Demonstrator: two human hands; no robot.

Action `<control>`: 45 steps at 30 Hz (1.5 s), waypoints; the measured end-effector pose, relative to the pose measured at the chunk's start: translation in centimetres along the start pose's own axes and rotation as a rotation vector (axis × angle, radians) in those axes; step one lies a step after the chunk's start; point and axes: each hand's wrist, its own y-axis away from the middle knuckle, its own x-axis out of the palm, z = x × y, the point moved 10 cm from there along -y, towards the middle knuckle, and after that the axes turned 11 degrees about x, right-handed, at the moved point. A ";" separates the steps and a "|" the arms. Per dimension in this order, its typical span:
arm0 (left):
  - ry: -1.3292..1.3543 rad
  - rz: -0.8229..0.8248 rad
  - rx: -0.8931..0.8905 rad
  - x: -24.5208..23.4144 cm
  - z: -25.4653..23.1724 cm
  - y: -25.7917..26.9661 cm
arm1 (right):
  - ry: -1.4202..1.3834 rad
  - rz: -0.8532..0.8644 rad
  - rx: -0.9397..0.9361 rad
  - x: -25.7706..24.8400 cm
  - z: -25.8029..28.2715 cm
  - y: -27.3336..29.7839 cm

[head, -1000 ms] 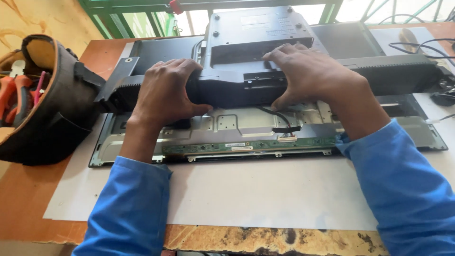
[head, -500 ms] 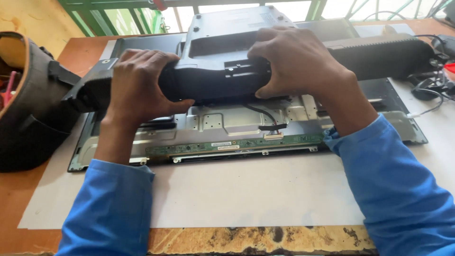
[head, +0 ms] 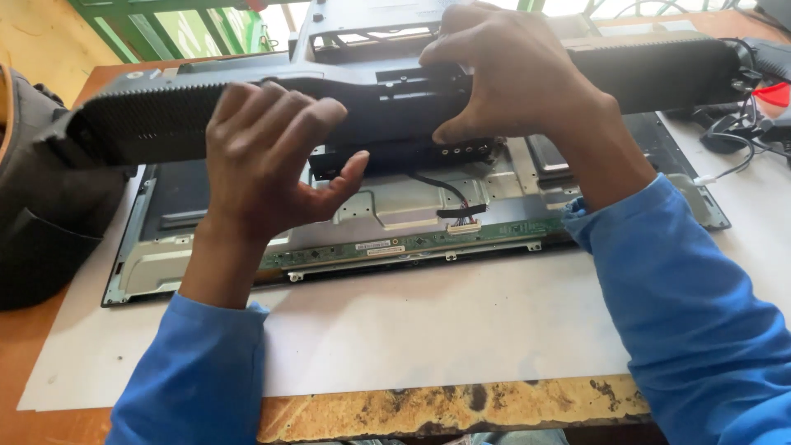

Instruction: The person works on the back of a disassembled flat-screen TV, using their hands to connect cables and an orange plastic pry tool to adjust the casing and internal components.

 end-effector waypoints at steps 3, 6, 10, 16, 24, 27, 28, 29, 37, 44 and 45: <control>0.091 0.094 -0.027 1.8 -1.1 0.0 | -0.083 -0.009 0.015 -1.5 -0.2 0.4; 0.116 0.235 -0.042 4.7 -0.7 1.4 | -0.089 0.055 0.177 -1.9 -1.1 0.5; 0.181 0.245 -0.093 5.2 -0.3 1.7 | -0.086 0.058 0.194 -1.8 -1.6 0.5; 0.221 0.412 -0.167 7.8 0.0 3.4 | -0.096 0.162 0.368 -0.7 -3.0 0.8; 0.212 0.410 -0.193 7.8 0.9 3.9 | -0.169 0.182 0.340 -0.3 -2.9 0.6; 0.215 0.425 -0.221 8.4 1.4 4.8 | -0.147 0.182 0.364 -0.3 -2.9 0.7; 0.209 0.429 -0.225 8.4 1.6 5.0 | -0.151 0.183 0.358 -0.3 -2.9 0.7; 0.221 0.450 -0.241 8.7 1.8 5.2 | -0.132 0.186 0.365 -0.2 -3.0 0.8; 0.273 0.498 -0.315 9.3 2.7 6.2 | -0.100 0.250 0.434 -0.1 -3.7 1.1; 0.335 0.534 -0.411 9.6 3.4 7.1 | -0.111 0.265 0.432 -0.1 -3.2 1.0; 0.362 0.555 -0.457 9.9 3.5 7.4 | -0.106 0.276 0.440 0.0 -3.2 1.1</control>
